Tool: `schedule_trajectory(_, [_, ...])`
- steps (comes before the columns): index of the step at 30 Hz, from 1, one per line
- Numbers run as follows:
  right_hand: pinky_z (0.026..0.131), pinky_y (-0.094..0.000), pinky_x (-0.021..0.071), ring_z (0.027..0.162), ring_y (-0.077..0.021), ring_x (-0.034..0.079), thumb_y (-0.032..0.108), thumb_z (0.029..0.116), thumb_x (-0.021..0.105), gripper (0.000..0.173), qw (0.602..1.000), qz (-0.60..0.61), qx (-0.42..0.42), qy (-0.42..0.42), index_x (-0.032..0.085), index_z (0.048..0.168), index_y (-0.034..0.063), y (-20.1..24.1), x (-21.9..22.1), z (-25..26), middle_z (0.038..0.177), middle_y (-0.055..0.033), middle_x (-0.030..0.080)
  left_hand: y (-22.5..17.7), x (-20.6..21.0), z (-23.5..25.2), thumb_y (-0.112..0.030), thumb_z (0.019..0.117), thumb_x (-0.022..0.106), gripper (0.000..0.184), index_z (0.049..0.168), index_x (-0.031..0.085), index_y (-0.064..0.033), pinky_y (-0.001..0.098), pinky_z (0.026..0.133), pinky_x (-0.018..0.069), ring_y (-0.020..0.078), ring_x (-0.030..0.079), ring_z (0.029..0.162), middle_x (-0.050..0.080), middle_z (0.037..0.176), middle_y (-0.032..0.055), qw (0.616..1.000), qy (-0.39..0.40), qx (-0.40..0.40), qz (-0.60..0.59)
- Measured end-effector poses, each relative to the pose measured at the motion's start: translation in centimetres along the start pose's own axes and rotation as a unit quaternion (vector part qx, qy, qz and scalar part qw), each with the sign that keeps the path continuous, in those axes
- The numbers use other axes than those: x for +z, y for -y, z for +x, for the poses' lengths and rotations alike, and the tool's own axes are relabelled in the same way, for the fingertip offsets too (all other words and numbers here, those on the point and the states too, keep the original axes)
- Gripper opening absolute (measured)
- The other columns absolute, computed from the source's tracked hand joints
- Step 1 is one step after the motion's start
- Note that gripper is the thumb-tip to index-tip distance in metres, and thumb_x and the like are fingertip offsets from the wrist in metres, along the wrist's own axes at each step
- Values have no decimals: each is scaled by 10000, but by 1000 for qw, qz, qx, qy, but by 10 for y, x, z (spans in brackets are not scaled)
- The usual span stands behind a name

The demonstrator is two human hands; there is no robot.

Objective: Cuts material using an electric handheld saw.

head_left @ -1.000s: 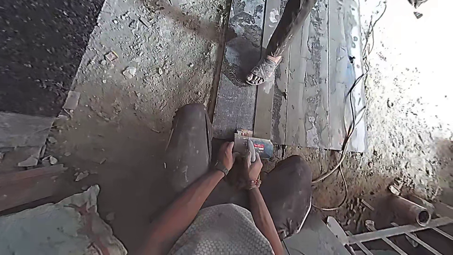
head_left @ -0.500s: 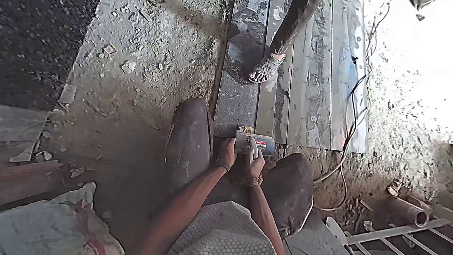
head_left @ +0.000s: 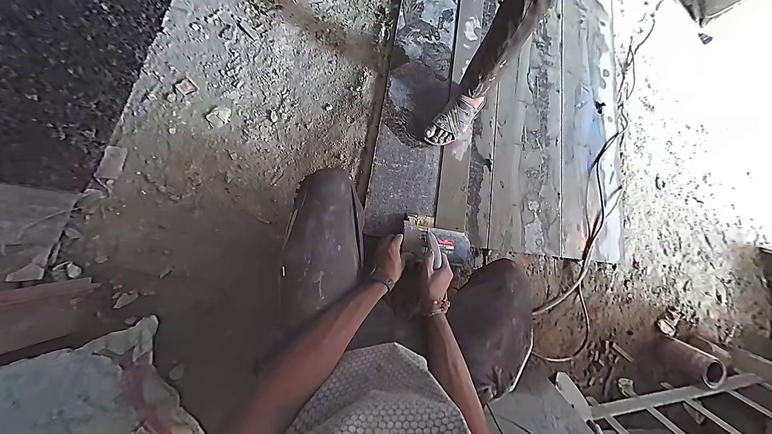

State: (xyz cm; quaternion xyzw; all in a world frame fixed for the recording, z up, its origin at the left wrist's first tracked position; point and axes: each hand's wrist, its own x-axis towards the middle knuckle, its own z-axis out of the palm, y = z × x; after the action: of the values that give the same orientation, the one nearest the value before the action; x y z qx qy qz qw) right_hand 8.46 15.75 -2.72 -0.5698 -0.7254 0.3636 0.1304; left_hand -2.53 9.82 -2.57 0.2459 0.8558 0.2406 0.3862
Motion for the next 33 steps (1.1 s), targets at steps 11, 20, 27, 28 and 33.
schedule_trajectory(11, [716, -506, 564, 724, -301, 704, 256, 989, 633, 316, 1000, -8, -25, -14, 703, 1029, -49, -3, 5, 9, 784, -173, 707, -3, -3, 7, -198, 958, 714, 562, 1422, 542, 69, 432, 1178, 386, 363, 535, 1362, 571, 1418, 267, 1000, 0, 0, -1])
schedule_trajectory(20, [708, -509, 568, 727, -292, 713, 293, 988, 627, 330, 1000, -13, -13, -20, 715, 1037, -21, 2, 8, 13, 787, -163, 716, -4, -2, 13, -180, 951, 715, 561, 1426, 544, 64, 428, 1176, 390, 361, 544, 1355, 576, 1418, 261, 1000, -13, -3, 5])
schedule_trajectory(27, [740, -509, 572, 761, -290, 719, 290, 981, 645, 323, 1000, -9, 6, -9, 716, 1056, -16, 7, 7, 15, 819, -159, 727, -6, -4, 17, -191, 955, 713, 578, 1450, 528, 43, 427, 1178, 386, 351, 532, 1369, 563, 1441, 248, 1000, 1, -16, 8])
schedule_trajectory(28, [739, -509, 572, 758, -289, 719, 288, 985, 642, 319, 1000, -10, 4, -6, 715, 1051, -16, 7, 7, 16, 817, -160, 726, -6, -4, 17, -194, 956, 711, 577, 1452, 528, 38, 427, 1178, 386, 349, 532, 1370, 563, 1443, 245, 1000, 2, -20, 9])
schedule_trajectory(33, [739, -514, 568, 762, -292, 717, 287, 991, 640, 302, 1000, -10, 0, -12, 717, 1038, -2, 9, 6, 16, 815, -158, 725, -4, -4, 17, -199, 952, 714, 565, 1434, 544, 43, 429, 1174, 392, 349, 542, 1359, 577, 1422, 251, 1000, -9, -14, -8])
